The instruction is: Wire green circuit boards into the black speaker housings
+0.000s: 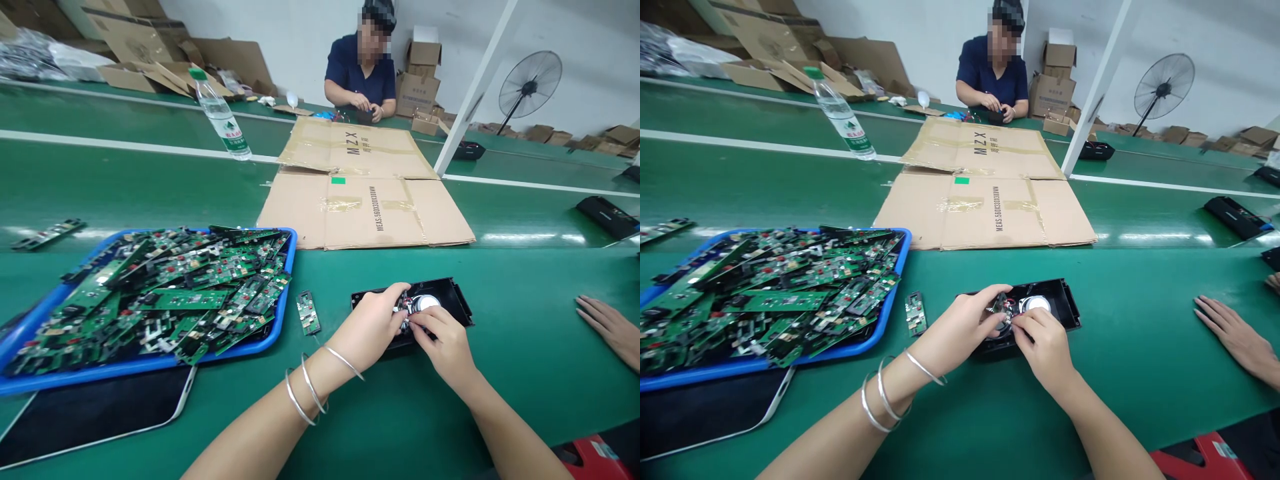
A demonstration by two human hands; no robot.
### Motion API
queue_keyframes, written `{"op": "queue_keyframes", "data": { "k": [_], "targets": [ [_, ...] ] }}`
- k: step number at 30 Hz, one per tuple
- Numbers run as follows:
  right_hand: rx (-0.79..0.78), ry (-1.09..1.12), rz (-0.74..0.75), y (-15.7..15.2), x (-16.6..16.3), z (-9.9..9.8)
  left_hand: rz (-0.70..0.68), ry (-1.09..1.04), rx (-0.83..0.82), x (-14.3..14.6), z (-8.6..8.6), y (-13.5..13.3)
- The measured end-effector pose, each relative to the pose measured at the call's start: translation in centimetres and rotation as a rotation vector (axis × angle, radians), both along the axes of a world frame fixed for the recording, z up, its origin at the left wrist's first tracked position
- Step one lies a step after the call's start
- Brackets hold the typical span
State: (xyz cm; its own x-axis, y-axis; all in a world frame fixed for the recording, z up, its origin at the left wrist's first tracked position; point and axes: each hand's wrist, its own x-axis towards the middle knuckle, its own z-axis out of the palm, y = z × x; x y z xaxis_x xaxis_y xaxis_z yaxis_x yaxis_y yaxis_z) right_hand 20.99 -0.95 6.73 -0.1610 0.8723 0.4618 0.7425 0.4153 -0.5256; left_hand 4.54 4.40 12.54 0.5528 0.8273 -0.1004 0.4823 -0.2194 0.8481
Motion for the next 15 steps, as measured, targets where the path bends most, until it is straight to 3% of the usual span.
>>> {"op": "queue_keyframes", "data": {
  "k": [6, 15],
  "targets": [
    [0.016, -0.075, 0.030, -0.22, -0.07, -0.26, -0.058, 0.000, 0.008, 0.07, 0.12, -0.29],
    [-0.048, 0.089, -0.142, -0.56, -0.16, -0.18, -0.172, -0.072, -0.069, -0.23, 0.70, -0.25]
  ]
}}
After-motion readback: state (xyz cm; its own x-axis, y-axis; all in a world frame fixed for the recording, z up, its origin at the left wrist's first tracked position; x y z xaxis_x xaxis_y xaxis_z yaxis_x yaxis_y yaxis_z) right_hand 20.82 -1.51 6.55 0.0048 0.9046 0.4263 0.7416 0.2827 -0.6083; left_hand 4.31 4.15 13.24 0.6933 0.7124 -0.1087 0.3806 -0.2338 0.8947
